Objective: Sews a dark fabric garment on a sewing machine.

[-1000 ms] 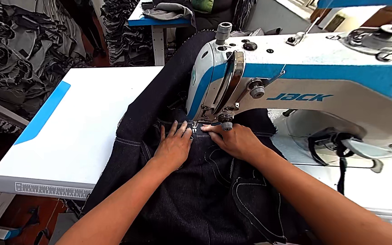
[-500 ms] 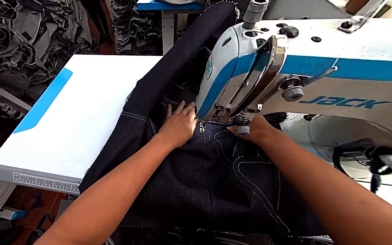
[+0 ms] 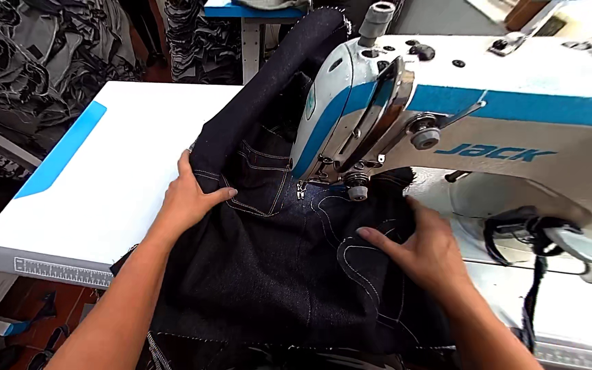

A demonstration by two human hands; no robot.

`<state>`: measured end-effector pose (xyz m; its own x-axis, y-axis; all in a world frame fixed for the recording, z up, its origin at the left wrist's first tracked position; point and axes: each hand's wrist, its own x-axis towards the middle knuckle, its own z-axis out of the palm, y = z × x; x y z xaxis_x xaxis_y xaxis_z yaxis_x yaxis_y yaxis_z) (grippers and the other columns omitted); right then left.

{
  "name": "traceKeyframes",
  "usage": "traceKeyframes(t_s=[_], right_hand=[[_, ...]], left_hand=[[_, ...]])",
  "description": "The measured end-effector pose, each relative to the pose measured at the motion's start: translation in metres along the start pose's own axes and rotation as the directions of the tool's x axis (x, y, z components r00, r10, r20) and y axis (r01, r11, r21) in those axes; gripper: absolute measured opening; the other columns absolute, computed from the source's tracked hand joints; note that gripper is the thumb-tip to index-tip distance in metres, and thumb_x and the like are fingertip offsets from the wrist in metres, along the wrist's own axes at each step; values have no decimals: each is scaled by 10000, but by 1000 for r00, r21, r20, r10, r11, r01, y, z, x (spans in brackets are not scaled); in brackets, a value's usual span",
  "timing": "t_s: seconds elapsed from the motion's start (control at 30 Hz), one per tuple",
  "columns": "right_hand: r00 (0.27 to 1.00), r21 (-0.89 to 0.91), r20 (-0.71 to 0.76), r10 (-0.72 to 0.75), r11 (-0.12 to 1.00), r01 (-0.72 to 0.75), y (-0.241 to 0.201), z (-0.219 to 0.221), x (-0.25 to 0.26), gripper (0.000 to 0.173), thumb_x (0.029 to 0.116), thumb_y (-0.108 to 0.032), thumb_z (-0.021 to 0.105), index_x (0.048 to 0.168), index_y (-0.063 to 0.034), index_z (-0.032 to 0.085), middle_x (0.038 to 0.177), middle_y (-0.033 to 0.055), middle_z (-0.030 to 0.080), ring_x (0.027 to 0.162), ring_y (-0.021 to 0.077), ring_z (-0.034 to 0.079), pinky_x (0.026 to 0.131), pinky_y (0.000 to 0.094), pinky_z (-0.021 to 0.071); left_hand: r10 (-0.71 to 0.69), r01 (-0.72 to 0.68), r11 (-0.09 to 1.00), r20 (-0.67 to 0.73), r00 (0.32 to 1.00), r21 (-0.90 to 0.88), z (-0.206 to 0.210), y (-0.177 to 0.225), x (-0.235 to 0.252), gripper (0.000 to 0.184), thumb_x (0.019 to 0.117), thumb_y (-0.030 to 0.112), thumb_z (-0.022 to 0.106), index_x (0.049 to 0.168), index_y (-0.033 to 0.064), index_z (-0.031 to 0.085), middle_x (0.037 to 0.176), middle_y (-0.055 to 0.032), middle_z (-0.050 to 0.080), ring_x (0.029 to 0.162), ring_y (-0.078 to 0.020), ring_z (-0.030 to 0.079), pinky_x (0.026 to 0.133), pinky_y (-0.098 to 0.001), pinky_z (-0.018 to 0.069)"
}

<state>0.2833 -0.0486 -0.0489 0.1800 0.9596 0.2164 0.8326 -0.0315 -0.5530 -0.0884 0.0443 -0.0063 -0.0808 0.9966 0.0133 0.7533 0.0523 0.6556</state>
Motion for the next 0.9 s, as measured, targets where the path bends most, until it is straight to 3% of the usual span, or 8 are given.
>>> traceKeyframes(t_s=[0.13,0.27,0.37,0.43,0.5,0.63,0.73,0.9], right_hand=[[982,126,170,81,987,-103,-17,-15,-33,703,780,-290,794,1361,19,546,954,222,696,848,386,687,727,635,527],[978,46,182,98,993,-108,1,-41,-79,410,741,-350,659,951,2,680,708,96,637,652,252,633,570,533,458],[974,95,179,141,983,-160,6,-40,-85,583,734,-578,696,1020,-70,685,747,-4,652,678,110,635,611,411,502],[939,245,277,205,930,-275,-9,-43,-87,717,677,-549,798,1177,-70,609,883,-53,687,786,7,674,712,264,577],[899,416,360,249,820,-394,-30,-39,-97,737,687,-338,855,1266,-20,527,969,-21,693,851,26,695,765,248,601],[858,629,424,291,587,-510,-49,-20,-112,289,718,4,712,988,-80,650,792,-33,749,703,69,728,651,271,631],[911,544,317,265,736,-403,-23,-37,-104,172,798,-35,587,949,-113,615,742,-96,673,662,1,660,609,233,575],[967,185,222,121,969,-163,-8,-66,-98,269,872,-161,573,1067,9,649,804,6,654,735,23,627,677,294,510]], left_hand=[[-73,62,994,127,989,88,-31,-13,-44,944,803,255,899,1522,-18,352,1135,-335,657,1059,-507,650,920,-701,491],[-147,125,986,218,965,110,-47,-67,-117,439,915,285,785,1219,-4,657,978,-193,718,940,-342,702,866,-603,539],[-98,91,994,145,985,55,-33,-84,-143,279,923,333,745,956,57,718,760,-67,682,751,-210,677,720,-508,527],[-127,128,992,124,984,-7,-31,-83,-146,317,903,374,752,992,72,718,796,-56,699,780,-205,689,748,-520,543],[-165,178,981,150,975,-81,-29,-73,-151,479,847,420,779,1138,51,683,910,-74,723,881,-213,707,825,-518,558],[-210,261,910,184,960,-322,-19,-62,-150,580,818,256,847,1285,35,584,1042,-90,733,965,-174,727,884,-404,607],[-123,116,972,-21,992,-203,-38,-77,-130,393,901,173,793,1215,-3,636,946,-168,718,866,-288,708,798,-564,570],[-106,105,985,-1,994,-137,-40,-83,-117,347,886,113,794,1184,30,636,901,-139,716,825,-273,713,766,-561,565]])
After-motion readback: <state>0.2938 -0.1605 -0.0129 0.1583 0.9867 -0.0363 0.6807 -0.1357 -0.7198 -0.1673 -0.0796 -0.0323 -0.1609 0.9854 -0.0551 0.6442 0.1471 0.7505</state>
